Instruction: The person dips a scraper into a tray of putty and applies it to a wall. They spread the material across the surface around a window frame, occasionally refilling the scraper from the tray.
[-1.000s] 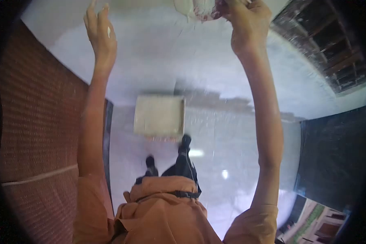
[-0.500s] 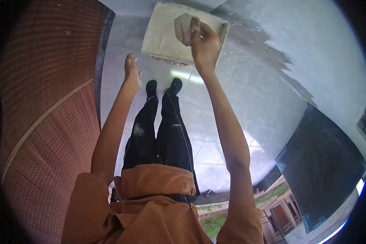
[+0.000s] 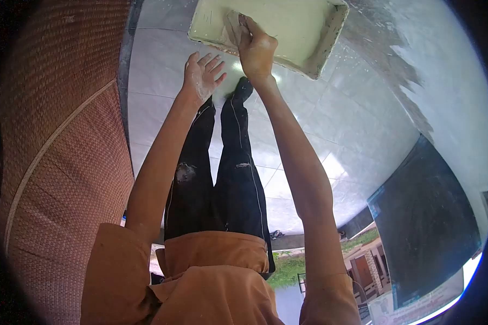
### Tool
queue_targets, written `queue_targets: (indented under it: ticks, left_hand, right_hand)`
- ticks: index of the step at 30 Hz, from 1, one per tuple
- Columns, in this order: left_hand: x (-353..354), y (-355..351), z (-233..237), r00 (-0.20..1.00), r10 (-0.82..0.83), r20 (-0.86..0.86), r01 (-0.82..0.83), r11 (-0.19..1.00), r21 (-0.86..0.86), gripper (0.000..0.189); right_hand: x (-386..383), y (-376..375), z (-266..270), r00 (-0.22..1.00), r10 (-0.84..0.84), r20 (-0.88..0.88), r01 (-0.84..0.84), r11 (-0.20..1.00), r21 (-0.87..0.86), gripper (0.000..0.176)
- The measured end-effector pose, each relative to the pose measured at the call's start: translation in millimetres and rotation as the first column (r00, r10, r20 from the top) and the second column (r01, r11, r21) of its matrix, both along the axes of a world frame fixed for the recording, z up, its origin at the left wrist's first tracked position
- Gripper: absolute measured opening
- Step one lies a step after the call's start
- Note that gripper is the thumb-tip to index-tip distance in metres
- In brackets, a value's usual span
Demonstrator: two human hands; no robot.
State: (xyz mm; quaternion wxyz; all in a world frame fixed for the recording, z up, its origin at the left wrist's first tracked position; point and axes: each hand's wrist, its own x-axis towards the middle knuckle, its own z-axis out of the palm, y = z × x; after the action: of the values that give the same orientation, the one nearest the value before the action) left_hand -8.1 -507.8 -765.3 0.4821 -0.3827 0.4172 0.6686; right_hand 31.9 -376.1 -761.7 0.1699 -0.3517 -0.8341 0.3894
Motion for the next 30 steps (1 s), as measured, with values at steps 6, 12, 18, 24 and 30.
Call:
queue_targets:
  ticks: [6,12,18,24,30]
  left_hand:
    - [-3.2,3.8,-3.0,0.999,0.024,-0.040,-0.022,0.999,0.050,0.070]
    - [-1.4,8.9,-6.7,0.995,0.104,-0.005,-0.104,0.992,0.077,0.068]
    - [3.9,6.8,-6.5,0.993,0.117,-0.018,-0.114,0.988,0.104,0.067]
    - [5.6,5.7,-5.0,0.994,0.111,0.013,-0.112,0.986,0.125,0.066]
    - [6.4,2.2,-5.8,0.996,0.089,-0.014,-0.085,0.982,0.169,0.066]
  right_hand:
    - [1.8,-2.1,-14.9,0.982,0.189,-0.023,-0.184,0.974,0.135,0.029]
    - [1.7,-4.8,-11.1,0.957,0.284,0.067,-0.290,0.949,0.127,0.028]
    - [0.7,-9.6,-10.0,0.896,0.409,0.174,-0.443,0.853,0.275,0.031]
    - [-1.7,-9.8,-8.1,0.854,0.459,0.246,-0.514,0.818,0.257,0.036]
    - [-8.1,3.6,-10.0,0.841,0.502,0.201,-0.541,0.781,0.312,0.038]
